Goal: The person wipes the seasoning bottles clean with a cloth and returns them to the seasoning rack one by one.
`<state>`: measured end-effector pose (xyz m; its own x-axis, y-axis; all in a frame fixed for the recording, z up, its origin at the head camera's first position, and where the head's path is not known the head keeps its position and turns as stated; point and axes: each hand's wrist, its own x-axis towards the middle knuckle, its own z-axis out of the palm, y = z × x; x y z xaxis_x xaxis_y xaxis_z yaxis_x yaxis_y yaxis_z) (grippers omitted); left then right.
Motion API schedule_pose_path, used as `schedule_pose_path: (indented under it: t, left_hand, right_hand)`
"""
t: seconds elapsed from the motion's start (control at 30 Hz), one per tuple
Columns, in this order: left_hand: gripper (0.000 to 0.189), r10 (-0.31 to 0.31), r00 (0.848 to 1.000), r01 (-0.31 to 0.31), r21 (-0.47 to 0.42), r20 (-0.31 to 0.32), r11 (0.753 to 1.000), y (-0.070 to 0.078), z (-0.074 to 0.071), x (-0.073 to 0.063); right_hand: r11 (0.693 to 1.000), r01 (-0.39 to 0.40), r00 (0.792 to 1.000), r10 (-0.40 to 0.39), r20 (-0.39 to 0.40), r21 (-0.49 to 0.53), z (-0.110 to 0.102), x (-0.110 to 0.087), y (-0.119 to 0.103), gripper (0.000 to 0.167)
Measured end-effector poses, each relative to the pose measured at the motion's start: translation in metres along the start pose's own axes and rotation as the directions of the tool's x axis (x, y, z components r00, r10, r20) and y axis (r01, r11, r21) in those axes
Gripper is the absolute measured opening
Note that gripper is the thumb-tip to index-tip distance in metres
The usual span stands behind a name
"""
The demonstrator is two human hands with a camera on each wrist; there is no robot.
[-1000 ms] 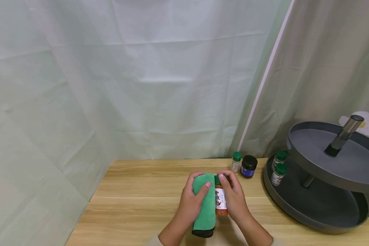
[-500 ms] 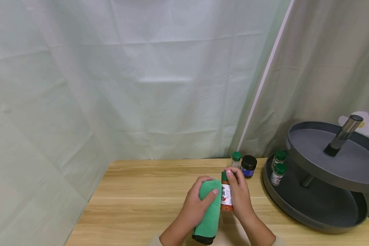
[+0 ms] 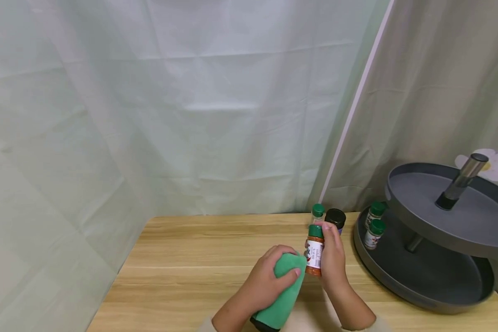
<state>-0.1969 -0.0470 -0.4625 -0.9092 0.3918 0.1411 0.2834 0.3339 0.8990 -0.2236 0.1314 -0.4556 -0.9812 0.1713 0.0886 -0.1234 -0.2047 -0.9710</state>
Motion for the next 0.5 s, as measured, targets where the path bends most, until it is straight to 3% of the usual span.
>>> schedule_pose_path:
  t: [0.23, 0.5]
  left_hand:
    - [0.031, -0.061, 0.995, 0.058, -0.042, -0.083, 0.997, 0.0, 0.002, 0.001]
    - [0.036, -0.155, 0.971, 0.114, -0.219, -0.181, 0.969, 0.004, -0.002, 0.003]
  right_hand:
    - [0.999, -0.037, 0.998, 0.037, 0.052, -0.013, 0.007, -0.006, 0.002, 0.035]
    - [1.0, -0.011, 0.987, 0.013, 0.16, -0.016, 0.015, -0.012, 0.007, 0.035]
